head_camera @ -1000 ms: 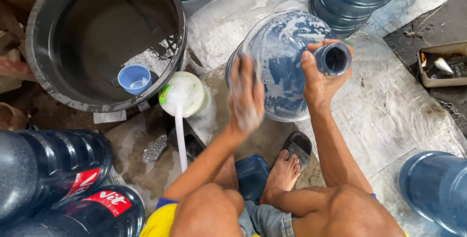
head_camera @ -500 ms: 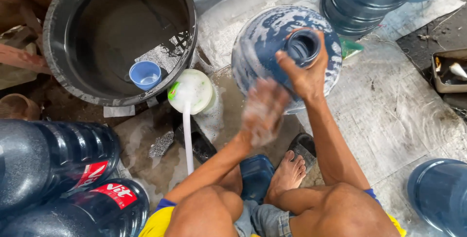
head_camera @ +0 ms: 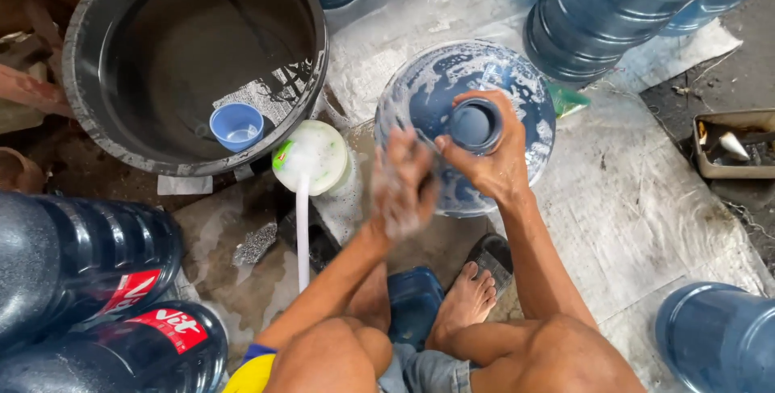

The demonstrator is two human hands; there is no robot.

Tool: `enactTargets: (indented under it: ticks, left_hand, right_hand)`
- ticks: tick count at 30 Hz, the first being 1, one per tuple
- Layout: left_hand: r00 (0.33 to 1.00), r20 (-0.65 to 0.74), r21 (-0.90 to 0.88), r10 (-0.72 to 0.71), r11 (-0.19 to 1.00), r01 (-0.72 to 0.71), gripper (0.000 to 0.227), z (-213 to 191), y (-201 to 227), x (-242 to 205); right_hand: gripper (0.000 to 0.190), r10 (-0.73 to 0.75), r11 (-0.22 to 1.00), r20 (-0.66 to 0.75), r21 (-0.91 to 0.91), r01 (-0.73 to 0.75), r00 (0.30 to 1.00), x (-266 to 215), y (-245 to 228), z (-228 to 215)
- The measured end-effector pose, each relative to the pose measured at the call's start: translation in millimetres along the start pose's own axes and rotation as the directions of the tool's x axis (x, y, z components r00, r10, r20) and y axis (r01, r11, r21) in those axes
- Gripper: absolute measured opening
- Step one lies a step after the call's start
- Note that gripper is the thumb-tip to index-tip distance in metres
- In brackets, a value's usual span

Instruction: The person scrubs a large blue water jug with a soapy sponge, rotating it to clean the entire exterior surface. After scrubbing, the person rinses the jug with water from a cup and places it upright.

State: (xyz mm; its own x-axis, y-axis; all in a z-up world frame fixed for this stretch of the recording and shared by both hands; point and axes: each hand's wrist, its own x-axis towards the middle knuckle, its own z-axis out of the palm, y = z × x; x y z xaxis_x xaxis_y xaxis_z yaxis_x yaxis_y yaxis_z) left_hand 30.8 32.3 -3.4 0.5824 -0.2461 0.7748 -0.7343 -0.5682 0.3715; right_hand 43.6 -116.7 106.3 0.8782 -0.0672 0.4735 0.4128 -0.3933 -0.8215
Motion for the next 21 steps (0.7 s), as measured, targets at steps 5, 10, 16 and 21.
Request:
enactTargets:
  ticks: [5,10,16,21]
  left_hand:
    - [0.648,0.158,-0.028,-0.745,0.652,0.758,0.042,-18,-62,39]
    - [0.69,0.372,-0.229,-0.621,0.659,0.716,0.057,-45,-29,62]
    - [0.648,0.566,-0.309,-0.509,0.598,0.739,0.059,-17,-49,119]
    - [0.609,0.532,-0.042,-0.588,0.7,0.712,0.049,-8,-1,120]
  right_hand:
    - [0.05,-0.207,0.976,0.448,0.028,0.218,0.869,-3,-32,11]
    - [0.035,-0.114,0.985,0.268,0.158,0.073,0.957,0,0,6]
    - [0.025,-0.071,0.931,-0.204,0.338,0.138,0.976,9,15,-24]
    - [0.016,0.04,0.944,-0.337,0.321,0.074,0.94,10,44,-37]
